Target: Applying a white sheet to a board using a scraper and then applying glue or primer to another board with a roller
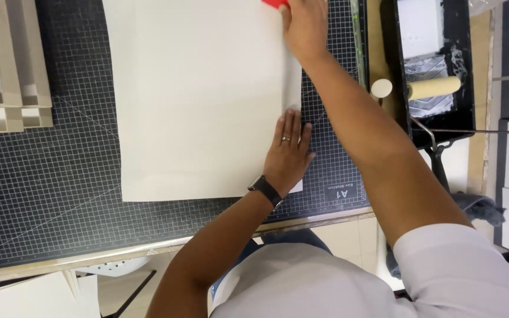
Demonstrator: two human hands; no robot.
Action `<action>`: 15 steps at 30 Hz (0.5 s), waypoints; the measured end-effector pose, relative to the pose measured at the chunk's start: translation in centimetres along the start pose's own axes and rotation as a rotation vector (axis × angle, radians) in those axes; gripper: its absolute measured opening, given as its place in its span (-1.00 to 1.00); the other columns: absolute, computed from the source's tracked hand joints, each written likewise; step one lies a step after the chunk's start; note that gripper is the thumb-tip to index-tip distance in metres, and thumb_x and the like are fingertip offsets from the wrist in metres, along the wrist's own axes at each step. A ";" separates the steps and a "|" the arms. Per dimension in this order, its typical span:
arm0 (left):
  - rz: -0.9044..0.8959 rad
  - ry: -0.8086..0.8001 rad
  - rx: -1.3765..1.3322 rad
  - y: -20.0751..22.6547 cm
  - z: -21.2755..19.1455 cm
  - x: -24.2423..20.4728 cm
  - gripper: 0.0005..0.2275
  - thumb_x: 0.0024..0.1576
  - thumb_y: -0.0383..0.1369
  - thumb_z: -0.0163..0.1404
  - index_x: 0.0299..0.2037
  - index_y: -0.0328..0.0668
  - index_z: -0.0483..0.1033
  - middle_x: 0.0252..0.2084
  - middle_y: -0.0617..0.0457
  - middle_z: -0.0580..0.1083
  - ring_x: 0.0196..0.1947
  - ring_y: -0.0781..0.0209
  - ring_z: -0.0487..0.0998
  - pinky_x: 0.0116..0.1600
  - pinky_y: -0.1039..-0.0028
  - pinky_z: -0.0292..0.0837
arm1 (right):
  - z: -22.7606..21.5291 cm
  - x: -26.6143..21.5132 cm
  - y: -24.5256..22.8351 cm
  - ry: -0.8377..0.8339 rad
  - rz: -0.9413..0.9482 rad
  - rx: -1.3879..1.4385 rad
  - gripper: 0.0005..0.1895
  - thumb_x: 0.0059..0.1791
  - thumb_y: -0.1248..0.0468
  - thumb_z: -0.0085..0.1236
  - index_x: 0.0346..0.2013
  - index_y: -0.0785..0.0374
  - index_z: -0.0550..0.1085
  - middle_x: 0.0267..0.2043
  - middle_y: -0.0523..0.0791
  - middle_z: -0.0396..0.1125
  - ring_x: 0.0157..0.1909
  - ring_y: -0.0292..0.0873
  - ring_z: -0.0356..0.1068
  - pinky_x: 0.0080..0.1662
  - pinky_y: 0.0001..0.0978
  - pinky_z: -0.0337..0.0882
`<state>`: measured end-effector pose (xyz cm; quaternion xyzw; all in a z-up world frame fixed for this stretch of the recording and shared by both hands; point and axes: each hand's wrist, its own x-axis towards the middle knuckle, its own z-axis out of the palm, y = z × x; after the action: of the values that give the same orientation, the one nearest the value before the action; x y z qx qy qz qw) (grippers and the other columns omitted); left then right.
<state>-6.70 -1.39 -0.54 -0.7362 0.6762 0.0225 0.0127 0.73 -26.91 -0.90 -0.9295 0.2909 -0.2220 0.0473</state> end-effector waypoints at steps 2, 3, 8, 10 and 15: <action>-0.009 0.035 0.007 -0.2 0.1 0.2 -0.37 0.30 0.11 -0.33 0.49 -0.08 0.15 0.55 -0.31 0.01 0.57 -0.25 -0.10 0.61 0.00 -0.38 | -1.5 -2.2 -1.1 0.028 -0.033 0.016 -0.45 0.05 0.51 0.15 0.31 0.13 0.33 0.34 0.03 0.21 0.27 0.18 0.26 -0.07 -0.03 0.40; 0.000 0.041 0.010 -0.2 0.2 0.4 -0.37 0.31 0.12 -0.36 0.48 -0.07 0.15 0.54 -0.31 0.02 0.57 -0.25 -0.09 0.61 -0.02 -0.40 | -2.5 -4.0 -1.8 0.007 -0.113 0.045 -0.59 0.09 0.42 0.09 0.25 0.14 0.38 0.10 -0.03 0.26 0.09 0.09 0.22 -0.13 -0.11 0.29; -0.009 0.104 -0.004 -0.3 0.2 -0.2 -0.38 0.29 0.13 -0.31 0.46 -0.03 0.21 0.53 -0.28 0.07 0.56 -0.22 -0.03 0.62 0.02 -0.34 | -0.9 -1.9 -1.1 -0.020 -0.219 0.006 -0.63 0.09 0.41 -0.02 0.18 0.10 0.47 -0.25 -0.13 0.34 -0.10 0.02 0.19 -0.21 -0.19 0.20; 0.008 0.078 -0.028 -0.4 0.3 -0.2 -0.39 0.32 0.10 -0.39 0.48 -0.06 0.16 0.54 -0.28 0.05 0.57 -0.25 -0.07 0.62 0.03 -0.38 | 1.1 2.3 -0.4 -0.013 -0.090 -0.065 -0.46 0.09 0.38 0.18 0.36 0.00 0.31 0.24 -0.11 0.33 0.19 0.14 0.22 -0.05 -0.02 0.35; 0.018 0.029 -0.040 -0.2 0.0 -0.3 -0.38 0.32 0.10 -0.42 0.49 -0.06 0.13 0.56 -0.25 0.01 0.58 -0.25 -0.12 0.62 0.02 -0.43 | 0.2 0.6 -1.6 0.091 -0.190 -0.052 -0.61 -0.01 0.47 0.19 0.08 0.09 0.45 -0.17 -0.14 0.34 -0.14 0.01 0.25 -0.12 -0.15 0.21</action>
<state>-6.51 -1.04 -0.54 -0.7305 0.6823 0.0257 -0.0120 2.06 -25.92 -0.49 -0.9427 0.2090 -0.2598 -0.0114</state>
